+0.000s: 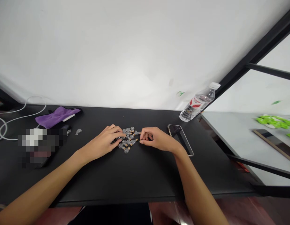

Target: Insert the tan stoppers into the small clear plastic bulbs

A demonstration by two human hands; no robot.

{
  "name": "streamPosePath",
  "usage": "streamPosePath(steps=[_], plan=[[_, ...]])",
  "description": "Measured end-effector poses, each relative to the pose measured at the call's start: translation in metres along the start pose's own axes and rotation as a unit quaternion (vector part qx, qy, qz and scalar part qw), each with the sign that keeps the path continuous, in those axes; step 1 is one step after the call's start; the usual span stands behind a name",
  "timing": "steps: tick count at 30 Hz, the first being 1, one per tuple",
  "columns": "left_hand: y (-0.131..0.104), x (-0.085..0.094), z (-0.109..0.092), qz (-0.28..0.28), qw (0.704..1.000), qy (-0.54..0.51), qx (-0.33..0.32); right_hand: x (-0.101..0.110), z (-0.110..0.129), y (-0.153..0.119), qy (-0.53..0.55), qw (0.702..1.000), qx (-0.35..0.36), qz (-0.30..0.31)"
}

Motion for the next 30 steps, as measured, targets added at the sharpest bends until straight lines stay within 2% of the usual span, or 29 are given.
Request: streamPosePath(steps=[7,14,19,22,25,28,30], plan=[[0.002,0.001,-0.002,0.0,1.0,-0.03,0.007,-0.003,0.006,0.001,0.019,0.998,0.027,-0.044],[0.002,-0.002,-0.004,0.003,1.0,-0.015,0.017,-0.006,0.005,0.002,0.017,0.998,0.027,-0.046],[0.001,-0.006,-0.002,-0.008,0.998,-0.053,0.037,-0.007,0.005,0.003,0.012,0.998,0.036,-0.044],[0.003,-0.005,-0.004,-0.024,0.991,-0.112,0.073,-0.008,0.006,0.004,0.018,0.998,0.042,-0.049],[0.007,-0.003,-0.009,-0.066,0.961,-0.242,0.118,-0.013,0.007,0.005,0.055,0.994,0.057,-0.068],[0.012,-0.001,-0.014,-0.086,0.893,-0.414,0.153,-0.022,0.01,0.008,0.105,0.988,0.083,-0.082],[0.013,0.001,-0.016,-0.09,0.857,-0.477,0.173,-0.028,0.011,0.01,0.13,0.983,0.094,-0.084]])
Point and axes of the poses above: each hand's wrist, its own y-axis towards the middle knuckle, its own x-axis out of the back of the hand, z = x × y, the point moved 1 cm from there along y, towards the middle knuckle, and after that the axes turned 15 degrees about y, right-handed, at the moved point
